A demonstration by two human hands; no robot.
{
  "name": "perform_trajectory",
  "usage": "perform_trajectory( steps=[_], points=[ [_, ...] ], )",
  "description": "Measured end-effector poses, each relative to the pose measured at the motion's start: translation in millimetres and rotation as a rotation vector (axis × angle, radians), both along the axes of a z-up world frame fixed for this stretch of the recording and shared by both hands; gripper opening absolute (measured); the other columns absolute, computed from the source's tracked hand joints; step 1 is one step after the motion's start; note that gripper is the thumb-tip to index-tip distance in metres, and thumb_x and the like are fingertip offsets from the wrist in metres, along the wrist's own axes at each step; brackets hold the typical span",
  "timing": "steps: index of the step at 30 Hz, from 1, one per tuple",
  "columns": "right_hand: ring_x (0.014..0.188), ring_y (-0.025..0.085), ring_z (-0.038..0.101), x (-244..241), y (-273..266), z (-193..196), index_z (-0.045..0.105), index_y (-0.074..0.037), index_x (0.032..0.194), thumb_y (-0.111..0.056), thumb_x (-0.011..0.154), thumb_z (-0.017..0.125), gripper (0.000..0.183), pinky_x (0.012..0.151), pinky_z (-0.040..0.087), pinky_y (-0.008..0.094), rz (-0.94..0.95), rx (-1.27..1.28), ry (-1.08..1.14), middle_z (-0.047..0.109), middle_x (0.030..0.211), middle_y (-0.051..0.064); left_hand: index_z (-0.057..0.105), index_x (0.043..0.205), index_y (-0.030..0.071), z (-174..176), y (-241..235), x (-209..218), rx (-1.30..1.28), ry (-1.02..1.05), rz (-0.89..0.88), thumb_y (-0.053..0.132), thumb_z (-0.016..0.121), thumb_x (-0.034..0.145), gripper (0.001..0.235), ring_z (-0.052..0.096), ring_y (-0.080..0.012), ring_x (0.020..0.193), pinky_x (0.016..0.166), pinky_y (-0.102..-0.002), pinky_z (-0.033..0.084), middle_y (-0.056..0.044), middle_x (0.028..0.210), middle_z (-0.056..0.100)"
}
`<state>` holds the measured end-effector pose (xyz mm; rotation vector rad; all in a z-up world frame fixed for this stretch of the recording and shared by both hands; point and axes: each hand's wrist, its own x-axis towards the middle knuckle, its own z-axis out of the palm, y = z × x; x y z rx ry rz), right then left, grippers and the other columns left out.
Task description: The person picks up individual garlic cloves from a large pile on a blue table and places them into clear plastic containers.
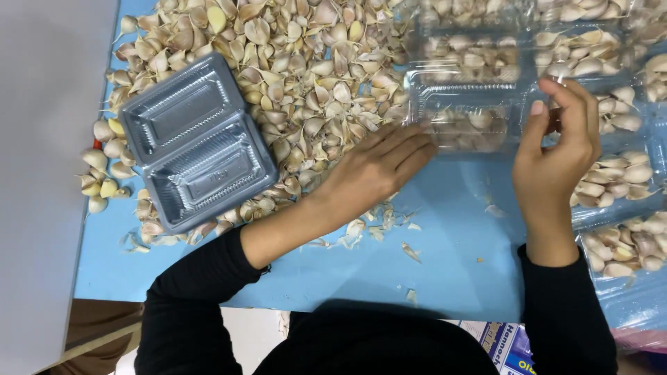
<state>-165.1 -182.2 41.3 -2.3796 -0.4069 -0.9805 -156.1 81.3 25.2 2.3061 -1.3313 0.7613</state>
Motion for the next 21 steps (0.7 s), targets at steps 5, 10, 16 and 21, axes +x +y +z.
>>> perform_trajectory(
  steps=[5, 10, 16, 21],
  points=[
    [0.121, 0.044, 0.057, 5.2, -23.6, -10.7, 0.063, 0.012, 0.132, 0.015, 0.104, 0.053, 0.030, 0.101, 0.041, 0.049, -0.027, -0.157, 0.153, 0.061, 0.131, 0.029, 0.062, 0.133, 0.003, -19.0, -16.6, 5.2, 0.022, 0.098, -0.004, -0.012, 0.073, 0.086, 0.050, 0.052, -0.0298, 0.138, 0.117, -0.047, 0.044, -0.016, 0.139, 0.063],
    [0.113, 0.038, 0.063, -2.9, -20.6, -4.6, 0.071, 0.005, 0.121, 0.013, 0.102, 0.054, 0.027, 0.103, 0.037, 0.048, -0.095, -0.202, 0.169, 0.070, 0.121, 0.020, 0.062, 0.136, 0.005, -8.7, -19.2, 6.4, 0.000, 0.072, -0.009, -0.006, 0.074, 0.092, 0.047, 0.055, -0.0292, 0.136, 0.118, -0.043, 0.044, -0.012, 0.141, 0.062],
    [0.137, 0.049, 0.036, -5.8, -0.1, 15.7, 0.052, 0.002, 0.151, -0.010, 0.117, 0.045, 0.037, 0.104, 0.040, 0.066, -0.137, -0.057, 0.321, 0.037, 0.152, 0.027, 0.051, 0.150, 0.012, -13.3, -26.4, 12.4, 0.013, 0.127, 0.137, 0.036, 0.084, 0.102, 0.063, 0.029, -0.0428, 0.153, 0.127, -0.059, 0.042, -0.017, 0.162, 0.028],
    [0.135, 0.049, 0.043, 0.5, -9.0, -0.8, 0.046, 0.017, 0.148, 0.009, 0.106, 0.046, 0.043, 0.111, 0.037, 0.058, -0.084, -0.174, 0.339, 0.047, 0.149, 0.033, 0.068, 0.123, 0.004, -27.6, -34.8, 14.8, -0.017, 0.128, 0.168, 0.024, 0.080, 0.095, 0.036, 0.040, -0.0434, 0.143, 0.110, -0.055, 0.054, -0.018, 0.146, 0.050]
  ],
)
